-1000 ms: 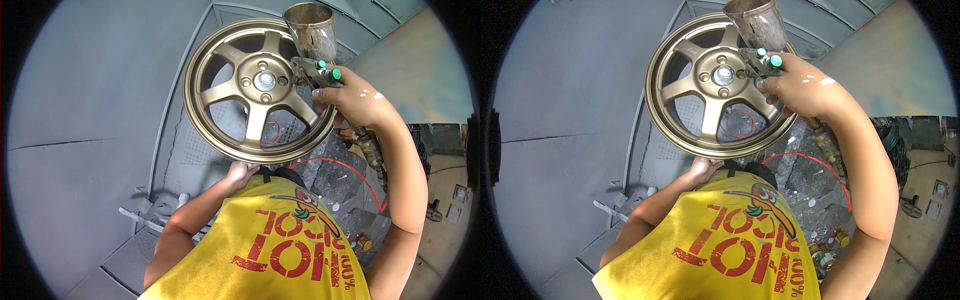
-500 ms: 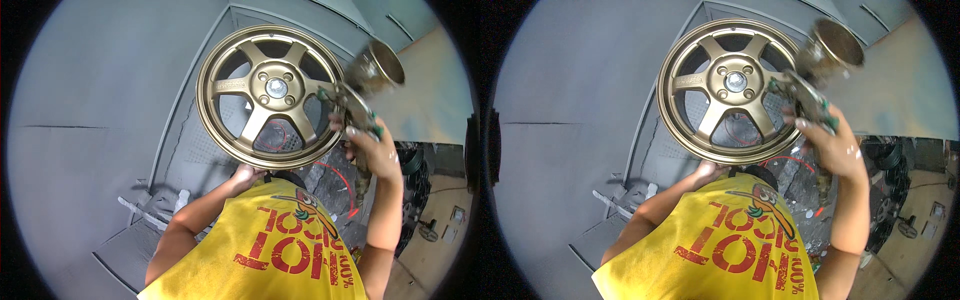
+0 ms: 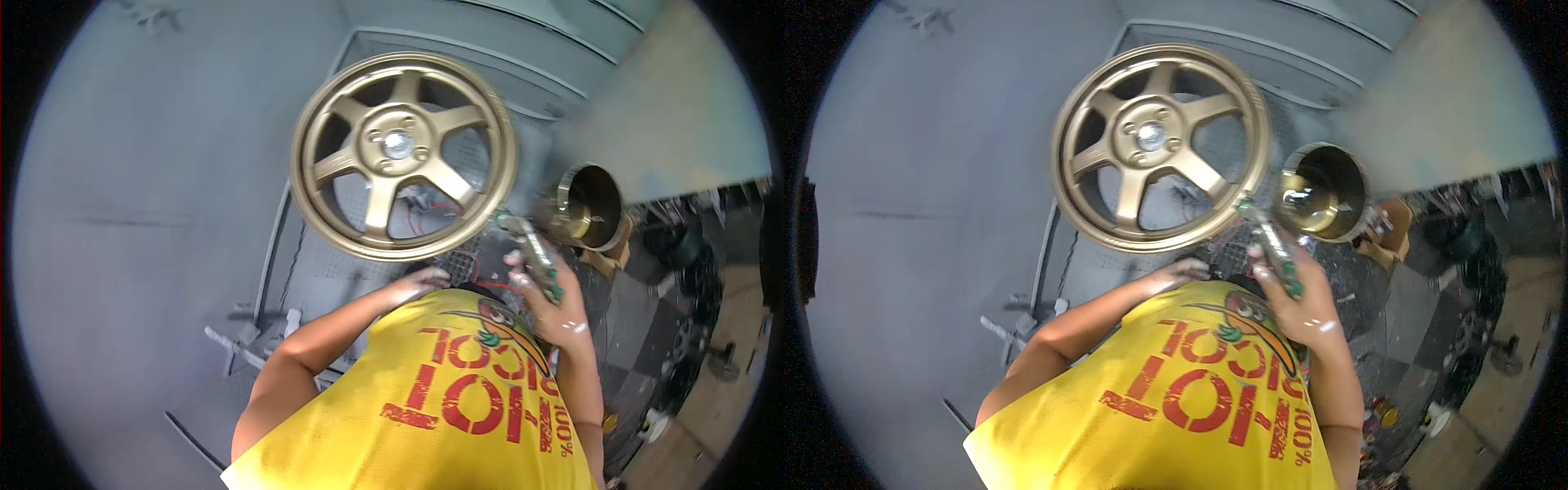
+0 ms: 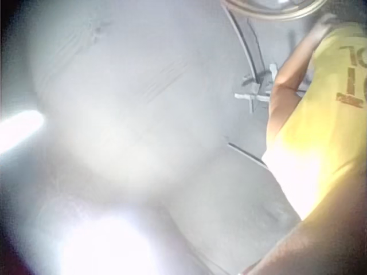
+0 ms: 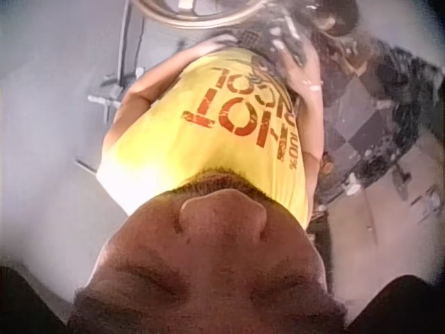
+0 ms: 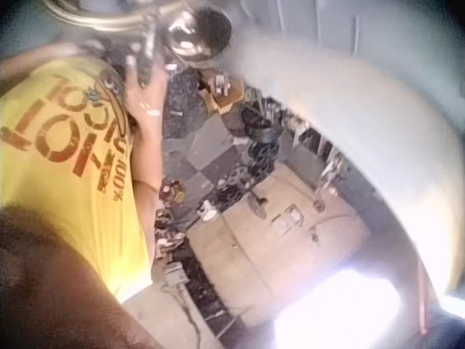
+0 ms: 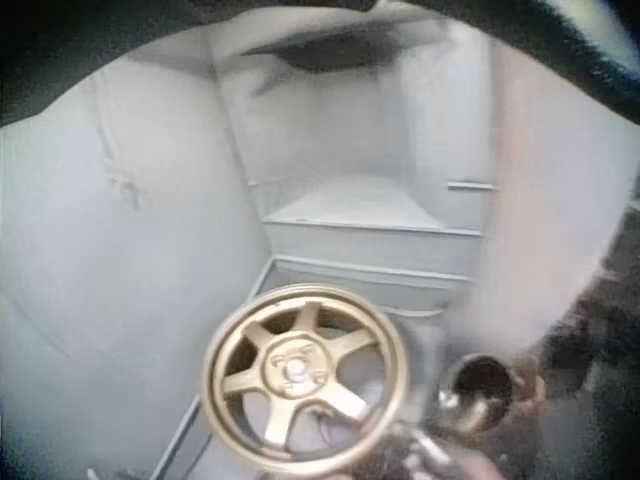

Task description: The person places a car rim on a stand, pours liquid through a filter into a spray gun, and uses the spray gun to apply paint to the center and spokes of the rim.

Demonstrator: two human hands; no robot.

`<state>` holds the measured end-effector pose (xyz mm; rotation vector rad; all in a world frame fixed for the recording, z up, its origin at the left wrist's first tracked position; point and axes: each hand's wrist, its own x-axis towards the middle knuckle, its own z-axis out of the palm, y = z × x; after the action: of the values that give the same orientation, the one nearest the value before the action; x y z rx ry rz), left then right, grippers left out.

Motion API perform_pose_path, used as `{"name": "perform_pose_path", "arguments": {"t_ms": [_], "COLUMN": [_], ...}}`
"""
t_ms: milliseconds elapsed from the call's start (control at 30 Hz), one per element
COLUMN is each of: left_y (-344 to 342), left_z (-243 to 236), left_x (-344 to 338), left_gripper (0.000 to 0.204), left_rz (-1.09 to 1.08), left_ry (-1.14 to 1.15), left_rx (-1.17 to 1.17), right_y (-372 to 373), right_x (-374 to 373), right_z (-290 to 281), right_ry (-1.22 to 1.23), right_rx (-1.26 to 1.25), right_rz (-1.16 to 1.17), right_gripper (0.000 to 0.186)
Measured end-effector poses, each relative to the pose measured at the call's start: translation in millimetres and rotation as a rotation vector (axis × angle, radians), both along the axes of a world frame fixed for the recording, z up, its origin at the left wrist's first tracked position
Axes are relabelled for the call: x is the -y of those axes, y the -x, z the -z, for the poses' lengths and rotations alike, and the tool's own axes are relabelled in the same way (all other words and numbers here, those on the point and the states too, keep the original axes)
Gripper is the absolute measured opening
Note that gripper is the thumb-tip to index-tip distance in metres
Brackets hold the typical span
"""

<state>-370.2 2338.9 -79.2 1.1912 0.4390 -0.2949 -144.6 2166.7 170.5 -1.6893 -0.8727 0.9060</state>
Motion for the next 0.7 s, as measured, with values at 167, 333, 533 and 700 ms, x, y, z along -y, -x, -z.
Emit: {"name": "perform_pose_path", "arguments": {"t_ms": [167, 333, 533, 700], "left_y": [25, 42, 71, 57], "left_z": [15, 7, 39, 18], "left_x": [3, -11, -39, -69], "left_gripper": [0.055, 0.058, 0.034, 0.023], "left_rz": [0.195, 0.201, -0.925, -1.235], "left_ry": [-0.081, -0.269, 0.227, 0.32], "left_rx": [-0.12, -0.561, -0.317, -0.113], "right_y": [-14, -21, -34, -27], "right_x": [16, 24, 8, -7], "right_z": [11, -12, -51, -67], "right_ry": [0.012, 0.027, -0.012, 0.005], "right_rx": [0.119, -0.217, -0.292, -0.284], "right_rz": [-0.069, -0.102, -0.051, 0.017], "right_gripper": [0.054, 0.06, 0.058, 0.055]}}
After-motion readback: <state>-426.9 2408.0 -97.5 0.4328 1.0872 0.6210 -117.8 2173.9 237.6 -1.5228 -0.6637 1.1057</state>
